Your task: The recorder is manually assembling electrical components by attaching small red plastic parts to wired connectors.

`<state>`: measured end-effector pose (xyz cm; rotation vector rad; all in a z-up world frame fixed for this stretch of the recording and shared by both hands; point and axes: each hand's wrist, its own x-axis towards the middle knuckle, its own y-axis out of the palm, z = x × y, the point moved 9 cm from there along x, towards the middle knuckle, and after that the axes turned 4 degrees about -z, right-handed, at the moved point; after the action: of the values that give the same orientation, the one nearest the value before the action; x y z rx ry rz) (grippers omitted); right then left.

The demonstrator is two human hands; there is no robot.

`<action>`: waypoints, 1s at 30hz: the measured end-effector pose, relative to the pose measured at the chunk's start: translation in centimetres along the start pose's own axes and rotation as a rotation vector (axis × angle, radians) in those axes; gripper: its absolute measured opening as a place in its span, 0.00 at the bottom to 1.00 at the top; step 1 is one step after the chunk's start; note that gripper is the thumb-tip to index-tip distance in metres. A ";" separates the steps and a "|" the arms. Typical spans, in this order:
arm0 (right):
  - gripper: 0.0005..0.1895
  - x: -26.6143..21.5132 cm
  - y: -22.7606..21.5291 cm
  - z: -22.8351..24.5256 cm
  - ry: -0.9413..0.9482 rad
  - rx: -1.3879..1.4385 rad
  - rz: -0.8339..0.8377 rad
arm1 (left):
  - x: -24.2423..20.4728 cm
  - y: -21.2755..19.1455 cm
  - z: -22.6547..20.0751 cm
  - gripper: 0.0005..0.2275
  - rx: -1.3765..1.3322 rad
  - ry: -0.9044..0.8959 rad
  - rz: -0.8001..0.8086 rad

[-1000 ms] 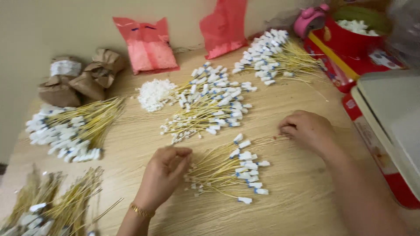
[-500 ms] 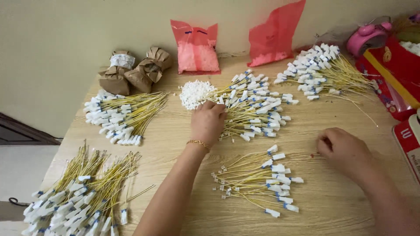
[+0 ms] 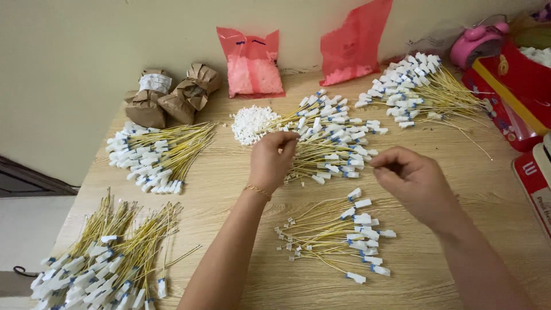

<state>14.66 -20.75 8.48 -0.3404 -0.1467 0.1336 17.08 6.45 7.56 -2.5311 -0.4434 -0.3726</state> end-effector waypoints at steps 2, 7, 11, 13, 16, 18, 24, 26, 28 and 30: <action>0.09 -0.3 1.4 0.0 -0.060 0.119 -0.001 | -1.2 0.0 1.3 0.07 -0.178 -0.070 -0.008; 0.14 -1.0 4.5 2.6 -0.123 0.333 0.023 | -5.0 -0.9 2.4 0.08 -0.621 -0.320 -0.117; 0.09 -1.9 6.7 4.0 -0.197 0.305 0.049 | -7.9 0.1 2.6 0.09 -0.884 -0.460 -0.100; 0.08 -2.1 7.3 4.8 -0.227 0.260 0.044 | -9.0 0.3 2.3 0.08 -0.929 -0.489 -0.111; 0.05 -2.4 8.0 6.4 -0.313 0.124 0.027 | -9.9 0.4 2.4 0.07 -0.894 -0.493 -0.152; 0.05 -2.7 8.2 7.2 -0.414 -0.013 -0.012 | -10.2 0.7 3.8 0.08 -0.858 -0.511 -0.208; 0.04 -3.2 8.0 8.0 -0.650 -0.107 -0.122 | -11.0 1.8 3.4 0.05 -1.082 -0.607 -0.198; 0.04 -3.3 7.9 8.0 -0.672 -0.119 -0.119 | -11.1 1.9 2.7 0.04 -1.102 -0.584 -0.181; 0.04 -3.4 8.0 8.0 -0.696 -0.132 -0.115 | -11.2 2.1 2.2 0.04 -1.123 -0.561 -0.163; 0.07 -3.1 8.2 7.1 -0.598 -0.033 -0.091 | -11.2 2.2 1.8 0.08 -1.118 -0.505 -0.139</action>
<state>9.62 -11.33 11.92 -0.3183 -0.7557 0.1402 8.08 3.06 1.21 -3.7194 -0.7474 0.0231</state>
